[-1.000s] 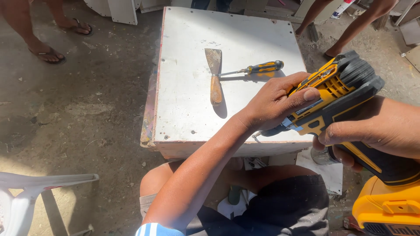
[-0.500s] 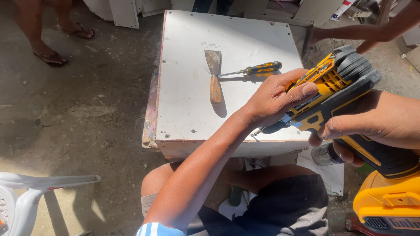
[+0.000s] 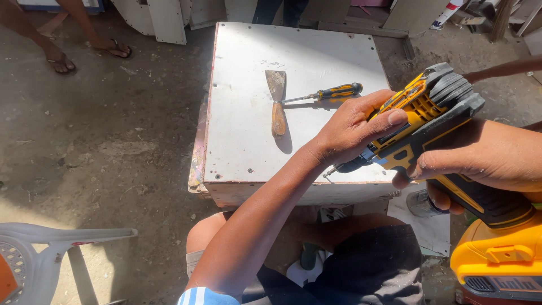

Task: Assemble or repair a white cabinet using a screwdriver, scraper, and power drill.

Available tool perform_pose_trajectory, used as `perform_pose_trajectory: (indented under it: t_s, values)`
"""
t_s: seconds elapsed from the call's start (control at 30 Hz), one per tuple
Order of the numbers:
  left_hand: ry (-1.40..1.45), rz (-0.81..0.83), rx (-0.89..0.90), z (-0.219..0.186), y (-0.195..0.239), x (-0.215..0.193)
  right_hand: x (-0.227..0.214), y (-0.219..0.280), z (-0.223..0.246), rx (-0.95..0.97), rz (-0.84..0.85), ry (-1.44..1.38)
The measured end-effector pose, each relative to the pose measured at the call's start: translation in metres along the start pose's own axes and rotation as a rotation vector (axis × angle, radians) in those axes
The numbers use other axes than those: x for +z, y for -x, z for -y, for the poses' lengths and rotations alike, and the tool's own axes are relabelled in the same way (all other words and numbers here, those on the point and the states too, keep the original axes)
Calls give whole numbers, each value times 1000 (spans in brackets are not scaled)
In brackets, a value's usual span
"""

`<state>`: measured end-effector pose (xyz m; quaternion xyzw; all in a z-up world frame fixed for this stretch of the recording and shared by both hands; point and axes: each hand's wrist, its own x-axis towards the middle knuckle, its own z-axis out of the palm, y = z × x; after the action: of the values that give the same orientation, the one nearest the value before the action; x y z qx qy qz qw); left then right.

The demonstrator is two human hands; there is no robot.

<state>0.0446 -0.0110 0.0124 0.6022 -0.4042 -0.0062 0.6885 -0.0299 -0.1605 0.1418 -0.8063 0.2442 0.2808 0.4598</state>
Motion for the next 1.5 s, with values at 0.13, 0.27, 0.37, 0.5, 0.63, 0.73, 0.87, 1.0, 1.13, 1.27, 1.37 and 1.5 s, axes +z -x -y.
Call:
perform_pose_trajectory:
  t_s: [0.13,0.27,0.37,0.5,0.63,0.73,0.87,1.0,1.13,1.27,1.37,1.5]
  values:
    - [-38,14,-1,-8,0,-1,-3,-1,-3,-34,30,-14]
    - [-64,46,-44,-13,4,-1,0,6,-3,6,-3,-11]
    - [38,-80,-134,-18,19,-12,-6,4,-9,11,5,16]
    - [-66,-352,-265,-26,63,-22,-39,-7,-43,-57,-156,-66]
    - [-731,-54,-271,0,105,-7,-130,-97,-110,4,-101,-18]
    - [-1070,111,-136,30,115,3,-172,-135,-129,-65,-14,-52]
    - [-1129,148,-20,40,114,0,-210,-172,-174,-184,19,-166]
    - [-1420,378,263,26,109,-7,-151,-115,-151,-319,-26,-172]
    - [-1380,248,217,28,112,-2,-73,-56,-100,-1005,-330,82]
    - [-1431,219,-88,14,103,6,-92,-76,-131,-1243,-533,107]
    - [-1493,301,-112,25,99,6,-68,-109,-126,-1217,-556,28]
    - [-1482,376,-181,34,98,9,-43,-158,-90,-1205,-574,-47]
